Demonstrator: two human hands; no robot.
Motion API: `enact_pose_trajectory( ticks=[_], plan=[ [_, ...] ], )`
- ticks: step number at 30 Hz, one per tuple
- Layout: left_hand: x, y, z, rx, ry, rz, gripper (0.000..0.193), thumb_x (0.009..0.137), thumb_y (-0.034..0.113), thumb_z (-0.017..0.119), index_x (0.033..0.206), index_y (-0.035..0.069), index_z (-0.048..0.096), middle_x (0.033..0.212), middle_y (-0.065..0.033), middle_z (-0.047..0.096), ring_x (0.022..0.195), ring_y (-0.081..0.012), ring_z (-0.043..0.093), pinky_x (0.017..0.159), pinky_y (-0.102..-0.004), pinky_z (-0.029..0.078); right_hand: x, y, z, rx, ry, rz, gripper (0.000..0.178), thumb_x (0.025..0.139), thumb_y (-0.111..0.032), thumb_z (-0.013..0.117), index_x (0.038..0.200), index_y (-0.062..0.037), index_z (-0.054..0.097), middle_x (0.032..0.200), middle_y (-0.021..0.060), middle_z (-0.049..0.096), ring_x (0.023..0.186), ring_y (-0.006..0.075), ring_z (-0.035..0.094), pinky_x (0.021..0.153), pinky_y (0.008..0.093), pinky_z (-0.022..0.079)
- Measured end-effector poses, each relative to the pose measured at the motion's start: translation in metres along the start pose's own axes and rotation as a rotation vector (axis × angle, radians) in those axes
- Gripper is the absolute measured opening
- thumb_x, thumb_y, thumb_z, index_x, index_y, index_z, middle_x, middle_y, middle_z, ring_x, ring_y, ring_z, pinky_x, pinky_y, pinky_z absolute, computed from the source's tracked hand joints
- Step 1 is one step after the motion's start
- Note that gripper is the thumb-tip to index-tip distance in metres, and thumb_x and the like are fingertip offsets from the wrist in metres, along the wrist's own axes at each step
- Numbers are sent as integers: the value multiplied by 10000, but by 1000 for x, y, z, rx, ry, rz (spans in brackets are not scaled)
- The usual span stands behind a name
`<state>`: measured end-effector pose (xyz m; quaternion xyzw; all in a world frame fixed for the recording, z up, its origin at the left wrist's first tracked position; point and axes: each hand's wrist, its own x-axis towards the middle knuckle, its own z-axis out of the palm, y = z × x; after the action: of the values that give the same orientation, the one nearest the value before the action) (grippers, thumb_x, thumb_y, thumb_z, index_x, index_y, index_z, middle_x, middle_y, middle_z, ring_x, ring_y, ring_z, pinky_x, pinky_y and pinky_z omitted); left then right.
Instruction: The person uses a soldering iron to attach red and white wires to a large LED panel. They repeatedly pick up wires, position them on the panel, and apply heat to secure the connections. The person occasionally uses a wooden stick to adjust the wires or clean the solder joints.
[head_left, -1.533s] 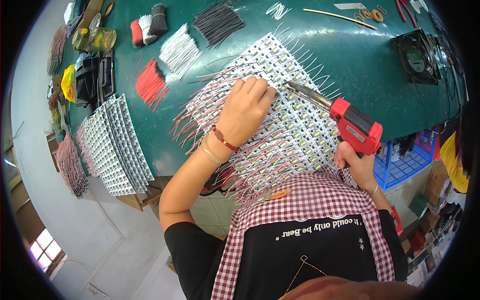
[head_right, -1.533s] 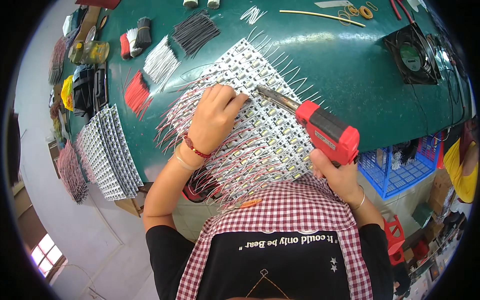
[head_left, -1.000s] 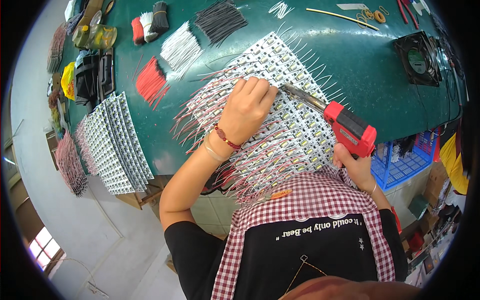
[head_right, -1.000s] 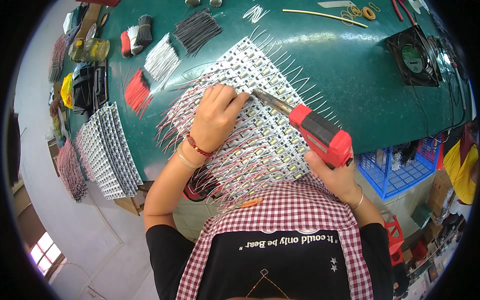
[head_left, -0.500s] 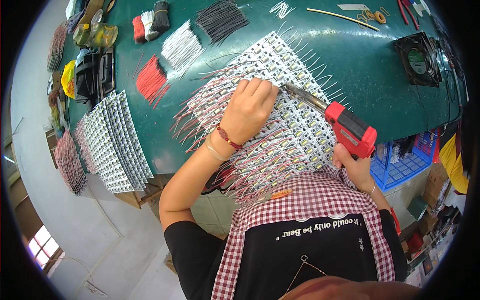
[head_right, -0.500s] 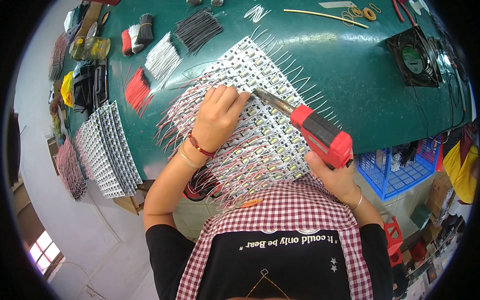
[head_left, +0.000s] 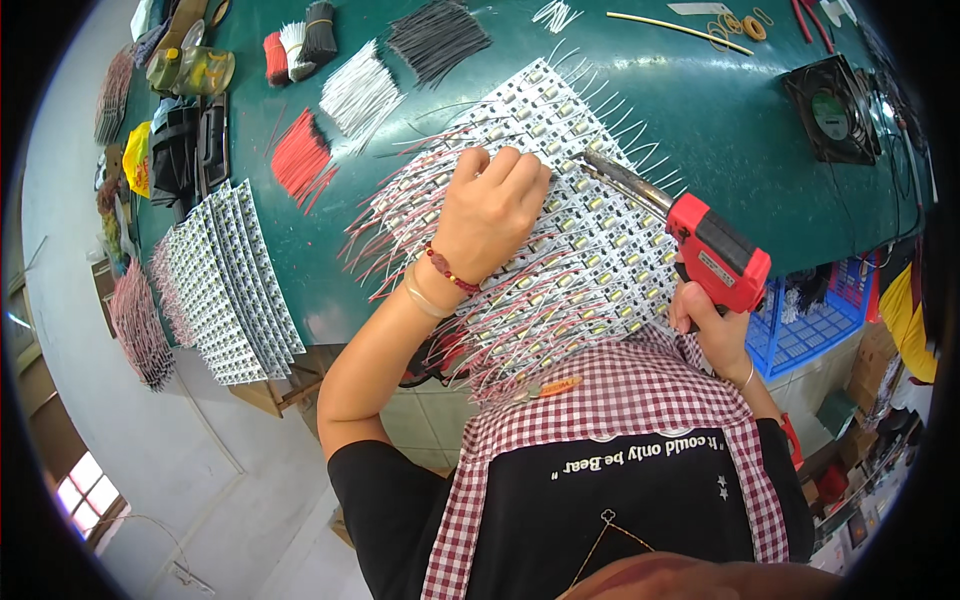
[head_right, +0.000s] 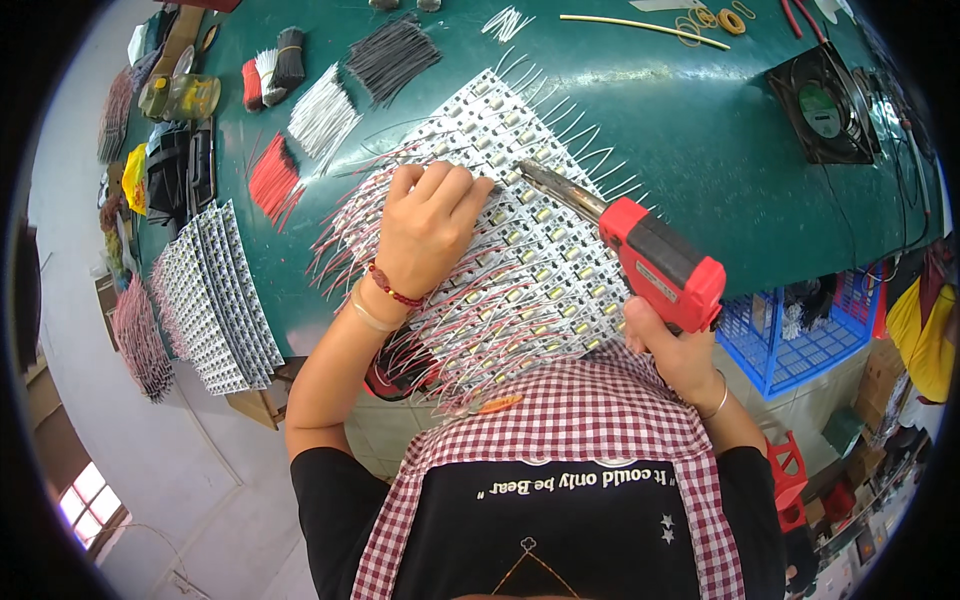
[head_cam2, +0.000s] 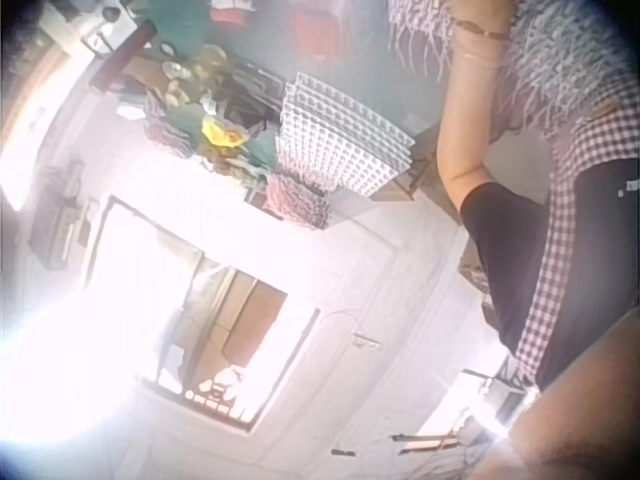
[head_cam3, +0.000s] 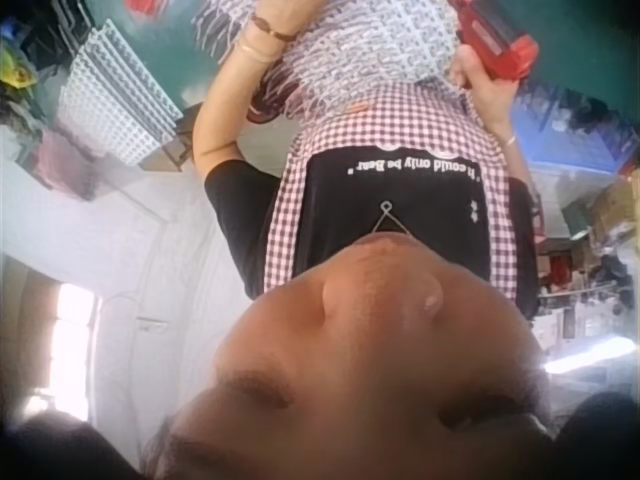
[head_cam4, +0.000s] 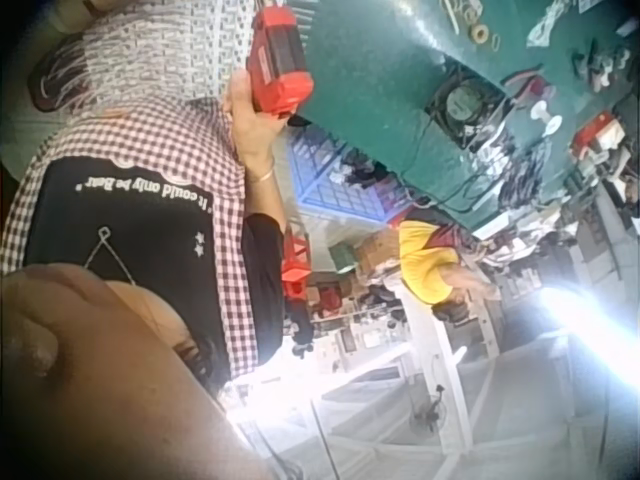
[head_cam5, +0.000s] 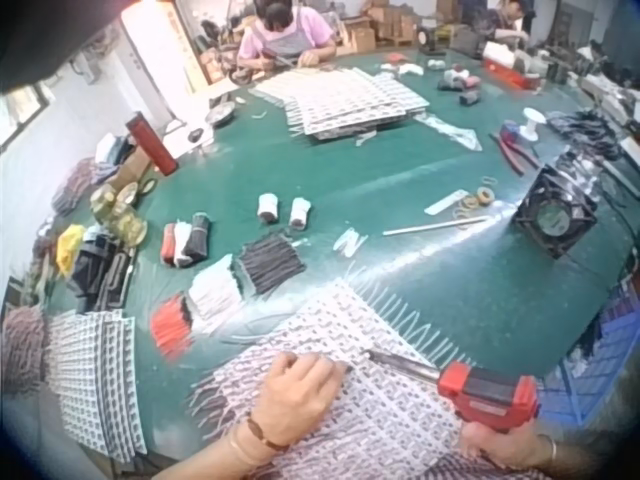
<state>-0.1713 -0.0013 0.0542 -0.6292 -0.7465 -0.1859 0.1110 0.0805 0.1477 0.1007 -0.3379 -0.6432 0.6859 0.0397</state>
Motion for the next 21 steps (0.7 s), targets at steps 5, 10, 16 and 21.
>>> enact_pose_trajectory(
  ticks=[5, 10, 16, 21],
  plan=[
    [2, 7, -11, -36, 58, -21, 234, 714, 59, 618, 942, 62, 673, 762, -24, 479, 736, -193, 508, 693, -332, 402, -4, 1, -4, 0, -6, -23, 340, 953, -97, 505, 1248, 65, 453, 608, 38, 496, 512, 116, 471, 543, 289, 440],
    [-5, 21, -3, -205, 40, -74, 292, 702, -6, 607, 986, 25, 668, 764, -55, 463, 726, -212, 485, 668, -346, 395, -9, 6, -11, 4, -42, 19, 310, 954, -72, 495, 1230, 64, 458, 616, 37, 502, 515, 118, 480, 540, 287, 440],
    [-7, 21, 2, -230, 27, -85, 276, 713, -17, 603, 979, 17, 667, 761, -62, 453, 730, -219, 481, 674, -340, 392, -12, 12, -10, 7, -52, 71, 251, 952, -72, 510, 1167, 58, 499, 621, 39, 515, 526, 120, 499, 536, 282, 439],
    [-4, 21, 0, -208, 8, -80, 257, 722, -8, 596, 969, 13, 663, 770, -67, 458, 741, -225, 486, 680, -339, 395, -10, 8, -10, -76, -84, 70, 108, 948, -73, 532, 992, 26, 532, 627, 39, 535, 532, 114, 516, 528, 268, 439]
  ],
)
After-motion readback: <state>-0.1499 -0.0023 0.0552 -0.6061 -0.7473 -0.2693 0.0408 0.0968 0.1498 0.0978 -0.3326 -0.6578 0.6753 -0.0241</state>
